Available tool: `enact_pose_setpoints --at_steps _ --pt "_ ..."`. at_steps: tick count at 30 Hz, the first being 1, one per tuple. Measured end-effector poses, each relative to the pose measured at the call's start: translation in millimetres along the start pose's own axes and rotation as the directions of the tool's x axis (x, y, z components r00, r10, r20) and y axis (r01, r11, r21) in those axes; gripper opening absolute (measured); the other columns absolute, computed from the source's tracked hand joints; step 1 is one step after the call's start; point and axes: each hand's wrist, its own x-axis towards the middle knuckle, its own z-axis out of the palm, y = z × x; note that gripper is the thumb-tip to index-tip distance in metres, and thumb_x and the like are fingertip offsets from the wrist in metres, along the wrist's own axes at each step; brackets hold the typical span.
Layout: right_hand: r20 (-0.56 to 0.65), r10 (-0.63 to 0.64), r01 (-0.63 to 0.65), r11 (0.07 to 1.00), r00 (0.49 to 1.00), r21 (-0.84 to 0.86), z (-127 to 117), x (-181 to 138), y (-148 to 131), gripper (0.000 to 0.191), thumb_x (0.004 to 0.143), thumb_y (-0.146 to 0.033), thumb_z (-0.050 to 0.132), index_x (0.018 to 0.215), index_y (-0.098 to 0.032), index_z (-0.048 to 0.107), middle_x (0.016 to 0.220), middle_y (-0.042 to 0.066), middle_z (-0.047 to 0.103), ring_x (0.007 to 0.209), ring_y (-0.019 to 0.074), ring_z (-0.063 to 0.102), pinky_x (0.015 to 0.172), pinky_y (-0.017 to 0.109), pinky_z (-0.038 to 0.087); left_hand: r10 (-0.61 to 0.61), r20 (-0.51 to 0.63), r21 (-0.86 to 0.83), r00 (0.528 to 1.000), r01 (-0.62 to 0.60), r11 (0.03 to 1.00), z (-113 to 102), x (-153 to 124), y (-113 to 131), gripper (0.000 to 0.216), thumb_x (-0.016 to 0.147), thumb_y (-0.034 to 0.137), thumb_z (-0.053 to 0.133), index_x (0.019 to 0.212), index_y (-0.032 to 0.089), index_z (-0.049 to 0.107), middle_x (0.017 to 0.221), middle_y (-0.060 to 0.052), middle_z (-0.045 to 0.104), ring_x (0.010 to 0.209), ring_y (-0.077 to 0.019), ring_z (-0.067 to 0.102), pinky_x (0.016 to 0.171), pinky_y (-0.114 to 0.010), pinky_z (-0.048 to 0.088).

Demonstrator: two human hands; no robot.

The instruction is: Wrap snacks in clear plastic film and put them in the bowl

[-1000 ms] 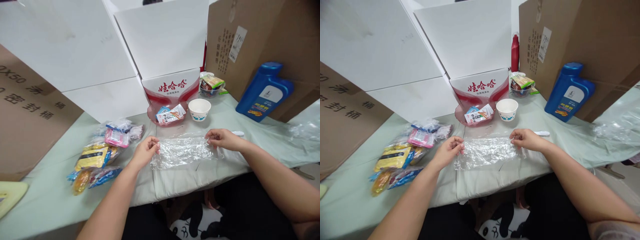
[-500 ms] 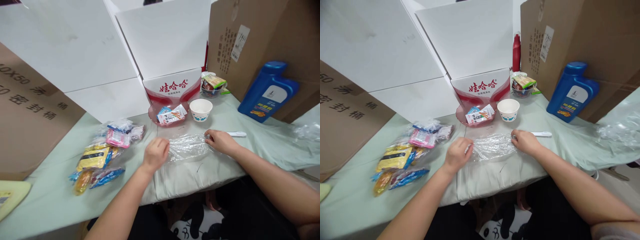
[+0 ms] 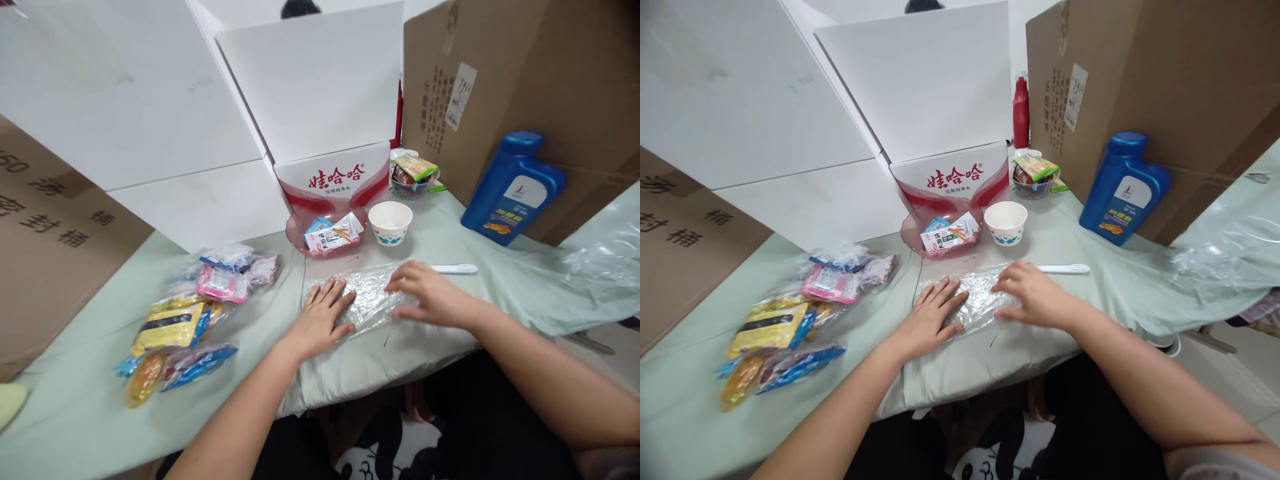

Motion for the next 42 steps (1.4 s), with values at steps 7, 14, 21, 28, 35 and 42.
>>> enact_pose_setpoints --at_steps 7,14,21,28,35,42 --pt "0.428 0.081 -0.096 0.995 0.9 0.014 -6.8 -3.9 -6.5 0.022 0.074 -0.03 0.076 0.092 -0.02 0.068 0.086 0.005 0.066 0.085 0.023 0.06 0.071 0.032 0.045 -0.12 -0.058 0.023 0.991 0.122 0.992 -15.8 -15.5 -29.1 0.058 0.089 0.05 0.055 0.14 0.022 0.046 0.153 -0.013 0.035 0.144 -0.0347 0.024 0.114 -0.058 0.021" --pt "0.277 -0.027 0.028 1.0 0.96 -0.001 -5.3 -7.8 11.8 0.012 0.08 -0.018 0.059 0.09 -0.02 0.066 0.091 0.007 0.063 0.092 0.0235 0.057 0.085 0.036 0.044 -0.006 -0.009 -0.162 1.0 0.004 0.987 -46.5 -31.8 -9.6 0.018 0.077 0.037 0.068 0.084 0.021 0.061 0.093 -0.005 0.061 0.094 -0.0241 0.056 0.082 -0.036 0.047" --pt "0.21 -0.023 0.036 0.998 0.977 -0.054 -5.3 -7.9 21.1 0.019 0.074 -0.005 0.048 0.075 -0.019 0.06 0.085 0.007 0.062 0.089 0.0227 0.055 0.082 0.035 0.043 -0.014 0.073 -0.224 0.997 0.031 0.974 -51.6 -41.7 -20.0 0.015 0.072 0.007 0.047 0.069 0.021 0.053 0.085 -0.003 0.06 0.089 -0.0207 0.055 0.077 -0.032 0.044" --pt "0.258 0.165 -0.211 0.963 0.952 0.165 -9.6 -11.7 24.9 0.013 0.084 -0.017 0.047 0.09 -0.021 0.057 0.084 0.002 0.065 0.075 0.0176 0.059 0.069 0.028 0.042 -0.247 0.116 -0.52 0.962 0.271 0.81 -52.4 -46.6 -39.9 0.007 0.085 0.028 0.046 0.082 0.023 0.049 0.071 0.003 0.062 0.068 -0.0167 0.06 0.063 -0.027 0.044" --pt "0.15 0.442 -0.456 0.886 0.885 0.082 11.6 2.8 26.8 0.018 0.093 -0.026 0.038 0.099 -0.021 0.053 0.076 0.003 0.067 0.067 0.0182 0.06 0.062 0.027 0.038 -0.495 -0.065 -0.473 0.867 0.41 0.78 -27.4 -25.3 -44.3 0.007 0.085 0.027 0.044 0.087 0.023 0.049 0.065 0.004 0.062 0.056 -0.0156 0.062 0.062 -0.027 0.044" --pt "0.067 0.611 -0.576 0.773 0.789 -0.265 27.3 20.2 15.9 0.025 0.095 -0.026 0.036 0.108 -0.018 0.056 0.087 0.011 0.072 0.077 0.0253 0.066 0.062 0.03 0.035 -0.607 -0.223 -0.158 0.763 0.586 0.795 -21.4 -4.0 -36.0 0.015 0.091 0.024 0.045 0.096 0.022 0.059 0.088 -0.003 0.07 0.078 -0.019 0.066 0.066 -0.027 0.042"
